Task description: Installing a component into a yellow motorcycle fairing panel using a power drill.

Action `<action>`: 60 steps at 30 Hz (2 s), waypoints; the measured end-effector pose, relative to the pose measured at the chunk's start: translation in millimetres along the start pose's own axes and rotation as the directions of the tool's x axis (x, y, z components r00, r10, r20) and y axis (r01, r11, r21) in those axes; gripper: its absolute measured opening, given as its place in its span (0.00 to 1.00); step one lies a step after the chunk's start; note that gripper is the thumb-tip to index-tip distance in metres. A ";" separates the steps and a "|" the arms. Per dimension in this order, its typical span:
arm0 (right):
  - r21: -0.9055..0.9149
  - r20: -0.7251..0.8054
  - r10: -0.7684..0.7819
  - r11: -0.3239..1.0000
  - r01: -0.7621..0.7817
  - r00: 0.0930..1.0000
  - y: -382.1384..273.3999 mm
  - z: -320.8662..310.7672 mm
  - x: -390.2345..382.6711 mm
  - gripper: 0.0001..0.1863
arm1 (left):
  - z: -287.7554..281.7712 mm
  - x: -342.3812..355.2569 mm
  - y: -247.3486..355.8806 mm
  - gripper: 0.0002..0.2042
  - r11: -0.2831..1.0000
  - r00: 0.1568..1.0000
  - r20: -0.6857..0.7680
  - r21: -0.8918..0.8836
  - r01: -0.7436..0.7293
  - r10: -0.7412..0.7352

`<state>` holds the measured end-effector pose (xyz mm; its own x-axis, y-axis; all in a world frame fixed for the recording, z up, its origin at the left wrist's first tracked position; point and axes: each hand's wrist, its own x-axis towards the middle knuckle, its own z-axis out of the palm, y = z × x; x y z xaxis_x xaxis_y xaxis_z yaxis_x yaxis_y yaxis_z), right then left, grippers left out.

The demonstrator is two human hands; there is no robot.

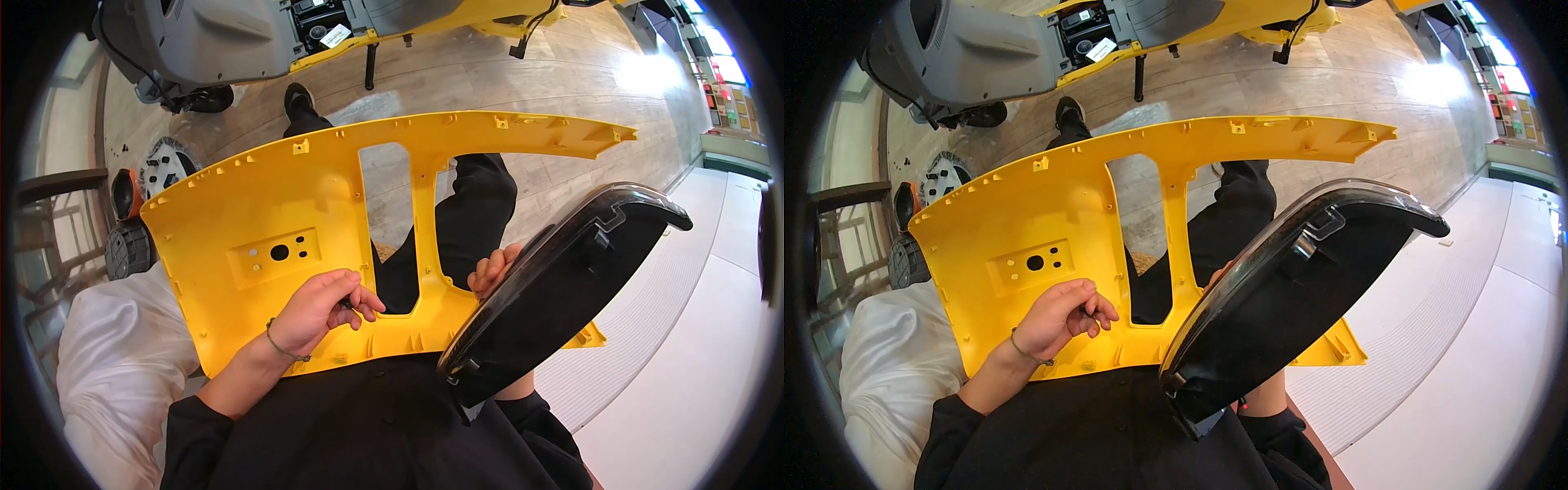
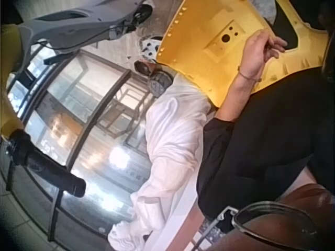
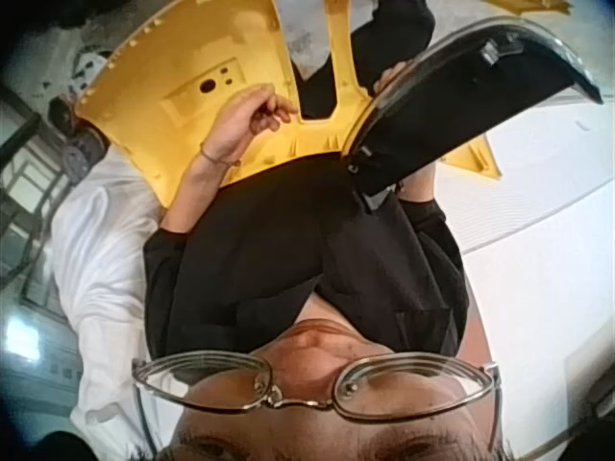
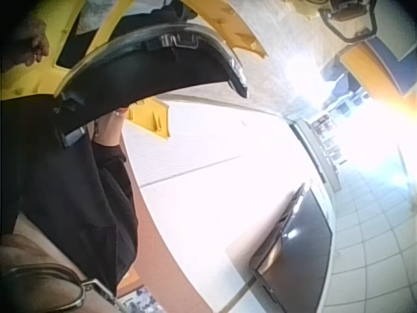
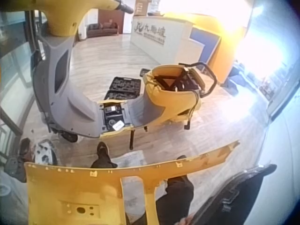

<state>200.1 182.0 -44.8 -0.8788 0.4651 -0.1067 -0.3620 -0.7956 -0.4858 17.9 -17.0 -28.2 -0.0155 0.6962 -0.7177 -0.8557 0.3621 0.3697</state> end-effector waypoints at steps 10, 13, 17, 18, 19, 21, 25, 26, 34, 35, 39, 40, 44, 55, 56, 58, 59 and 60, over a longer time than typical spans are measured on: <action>0.431 0.431 0.117 0.845 -0.318 0.895 19.5 3.0 3.7 0.17 | -3.2 -1.7 -1.6 0.13 0.998 0.997 -0.044 0.008 -0.065 0.066; 0.537 0.516 0.050 0.759 -0.368 0.855 21.2 14.4 6.6 0.17 | -5.0 -1.4 -1.3 0.13 0.999 0.998 -0.039 -0.007 -0.052 0.051; 0.574 0.566 0.013 0.711 -0.406 0.824 21.3 7.7 7.1 0.20 | -5.1 2.4 -3.8 0.12 0.999 0.998 -0.035 -0.016 -0.047 0.046; 0.573 0.567 0.015 0.711 -0.407 0.824 20.0 8.5 7.4 0.20 | -4.5 2.5 -4.0 0.12 0.999 0.998 -0.035 -0.021 -0.049 0.049; 0.562 0.575 0.016 0.719 -0.409 0.818 19.4 10.1 8.0 0.21 | -3.2 2.4 -3.7 0.12 0.998 0.998 -0.038 -0.023 -0.051 0.050; 0.553 0.587 0.017 0.722 -0.416 0.809 19.9 11.2 7.9 0.21 | 0.2 1.4 -1.8 0.12 0.999 0.997 -0.053 -0.015 -0.050 0.049; 0.515 0.579 0.037 0.758 -0.401 0.814 20.7 8.2 5.0 0.21 | 2.6 1.9 -3.1 0.12 0.998 0.996 -0.056 0.002 -0.062 0.062; 0.495 0.579 0.061 0.766 -0.410 0.813 21.0 7.6 4.9 0.21 | 3.1 1.7 -2.9 0.12 0.999 0.997 -0.059 0.002 -0.053 0.053; 0.451 0.615 0.091 0.774 -0.444 0.783 25.9 9.1 9.3 0.21 | -2.1 -0.7 -2.3 0.11 0.998 0.998 -0.020 -0.018 -0.053 0.052; 0.451 0.634 0.080 0.770 -0.452 0.769 27.9 8.9 9.8 0.21 | -1.2 -2.0 -1.7 0.11 0.999 0.998 -0.032 -0.013 -0.050 0.050; 0.382 0.474 0.201 0.830 -0.406 0.857 15.2 4.3 3.0 0.20 | -2.8 -0.9 -1.5 0.13 0.999 0.999 -0.032 0.023 -0.032 0.032; 0.331 0.429 0.221 0.864 -0.380 0.876 3.0 3.1 1.4 0.19 | 1.4 -1.8 4.0 0.14 0.999 1.000 -0.019 0.049 -0.021 0.022; -0.235 -0.319 0.059 0.962 -0.139 0.946 -24.4 29.1 -18.5 0.15 | -0.9 -2.8 4.5 0.13 0.999 0.998 -0.049 0.028 -0.043 0.044; -0.551 -0.576 0.312 0.535 -0.641 0.756 -15.8 21.4 12.9 0.20 | -0.3 -5.8 4.6 0.10 0.988 0.977 -0.175 -0.070 -0.136 0.122; -0.555 -0.609 0.346 0.455 -0.696 0.713 -14.2 22.1 17.3 0.18 | -1.3 -6.7 4.9 0.10 0.985 0.977 -0.171 -0.094 -0.147 0.129; -0.555 -0.644 0.375 0.372 -0.744 0.667 -9.8 20.0 22.7 0.17 | -0.7 -7.3 4.9 0.10 0.984 0.978 -0.165 -0.099 -0.145 0.127; -0.558 -0.652 0.380 0.346 -0.755 0.656 -4.0 15.6 25.0 0.17 | -0.6 -7.7 4.7 0.10 0.984 0.980 -0.156 -0.106 -0.141 0.124; -0.562 -0.661 0.382 0.318 -0.764 0.646 1.4 12.0 26.5 0.17 | -0.6 -8.5 4.2 0.10 0.984 0.980 -0.157 -0.107 -0.144 0.126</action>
<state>172.6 188.5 -37.8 -0.5002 0.2528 -0.8282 0.7308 -0.3898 -0.5603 14.2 -21.8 -20.9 -0.2044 0.6305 -0.7488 -0.8948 0.1899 0.4042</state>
